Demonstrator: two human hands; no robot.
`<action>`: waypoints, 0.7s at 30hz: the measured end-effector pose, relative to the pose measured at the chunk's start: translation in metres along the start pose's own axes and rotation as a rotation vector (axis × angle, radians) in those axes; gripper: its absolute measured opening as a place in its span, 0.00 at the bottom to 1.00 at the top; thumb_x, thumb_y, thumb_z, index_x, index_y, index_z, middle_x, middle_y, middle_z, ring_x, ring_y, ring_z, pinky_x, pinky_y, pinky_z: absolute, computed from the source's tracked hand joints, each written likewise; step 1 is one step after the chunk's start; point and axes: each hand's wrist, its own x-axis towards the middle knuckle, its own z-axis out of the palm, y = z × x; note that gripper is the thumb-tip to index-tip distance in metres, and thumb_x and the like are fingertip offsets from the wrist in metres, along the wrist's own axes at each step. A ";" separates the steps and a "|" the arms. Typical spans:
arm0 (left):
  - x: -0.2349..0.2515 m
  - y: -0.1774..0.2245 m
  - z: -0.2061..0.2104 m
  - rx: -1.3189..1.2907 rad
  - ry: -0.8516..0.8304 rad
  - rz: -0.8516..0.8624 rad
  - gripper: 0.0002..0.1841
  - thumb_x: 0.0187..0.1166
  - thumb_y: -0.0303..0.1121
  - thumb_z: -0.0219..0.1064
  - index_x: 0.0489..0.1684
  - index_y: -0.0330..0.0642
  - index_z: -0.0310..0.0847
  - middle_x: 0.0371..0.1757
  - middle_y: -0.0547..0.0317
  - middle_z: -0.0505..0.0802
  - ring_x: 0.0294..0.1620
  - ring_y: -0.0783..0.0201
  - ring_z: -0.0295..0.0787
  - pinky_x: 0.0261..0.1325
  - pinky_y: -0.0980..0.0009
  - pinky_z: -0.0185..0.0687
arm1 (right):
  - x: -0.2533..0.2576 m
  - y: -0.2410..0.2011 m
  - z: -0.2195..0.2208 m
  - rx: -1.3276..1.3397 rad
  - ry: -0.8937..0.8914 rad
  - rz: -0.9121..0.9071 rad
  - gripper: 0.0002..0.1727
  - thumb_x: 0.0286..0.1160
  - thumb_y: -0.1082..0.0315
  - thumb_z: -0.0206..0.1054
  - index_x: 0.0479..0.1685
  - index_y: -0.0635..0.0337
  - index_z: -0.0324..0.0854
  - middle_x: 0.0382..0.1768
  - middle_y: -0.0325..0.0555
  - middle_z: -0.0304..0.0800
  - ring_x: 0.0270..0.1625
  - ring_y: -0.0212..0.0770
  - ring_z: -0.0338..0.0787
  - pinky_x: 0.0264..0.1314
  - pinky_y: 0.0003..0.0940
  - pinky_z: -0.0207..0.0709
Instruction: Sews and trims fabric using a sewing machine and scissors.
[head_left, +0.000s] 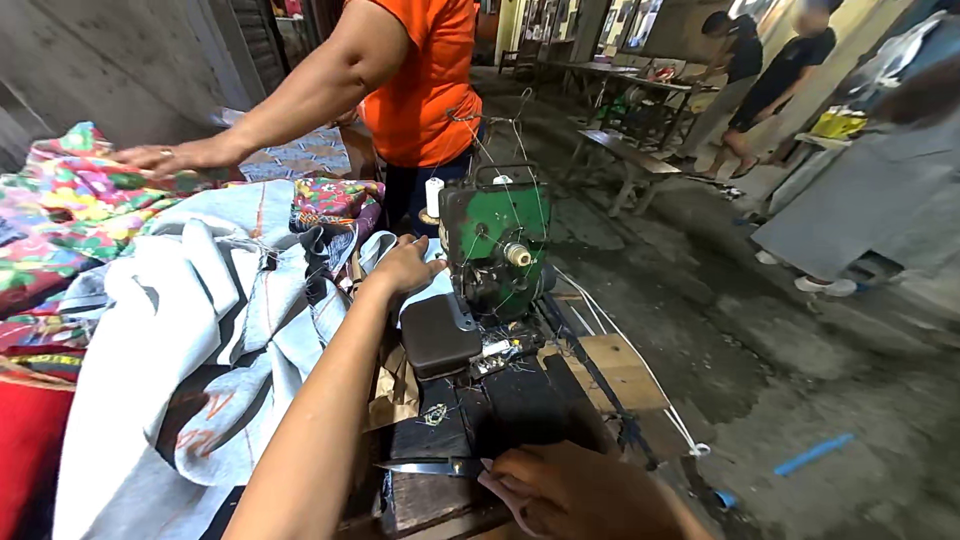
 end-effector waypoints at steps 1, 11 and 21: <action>0.000 -0.001 0.000 -0.003 0.005 0.002 0.34 0.91 0.43 0.60 0.91 0.33 0.58 0.91 0.33 0.63 0.87 0.36 0.64 0.85 0.39 0.59 | -0.003 0.006 0.004 0.034 0.009 -0.026 0.20 0.80 0.72 0.64 0.70 0.68 0.78 0.53 0.68 0.89 0.54 0.65 0.91 0.59 0.64 0.80; -0.008 -0.008 0.008 -0.040 0.102 0.061 0.25 0.95 0.36 0.50 0.87 0.34 0.65 0.90 0.33 0.65 0.90 0.38 0.61 0.88 0.42 0.55 | -0.041 0.004 0.018 0.504 0.415 -0.234 0.23 0.73 0.77 0.68 0.69 0.72 0.77 0.35 0.48 0.90 0.30 0.31 0.90 0.33 0.27 0.86; -0.099 -0.003 0.011 -0.055 0.520 0.125 0.20 0.88 0.30 0.58 0.77 0.34 0.76 0.55 0.29 0.91 0.53 0.31 0.89 0.56 0.33 0.80 | -0.006 -0.012 0.019 1.230 0.655 -0.169 0.31 0.70 0.42 0.74 0.64 0.55 0.82 0.27 0.30 0.88 0.20 0.20 0.83 0.21 0.15 0.79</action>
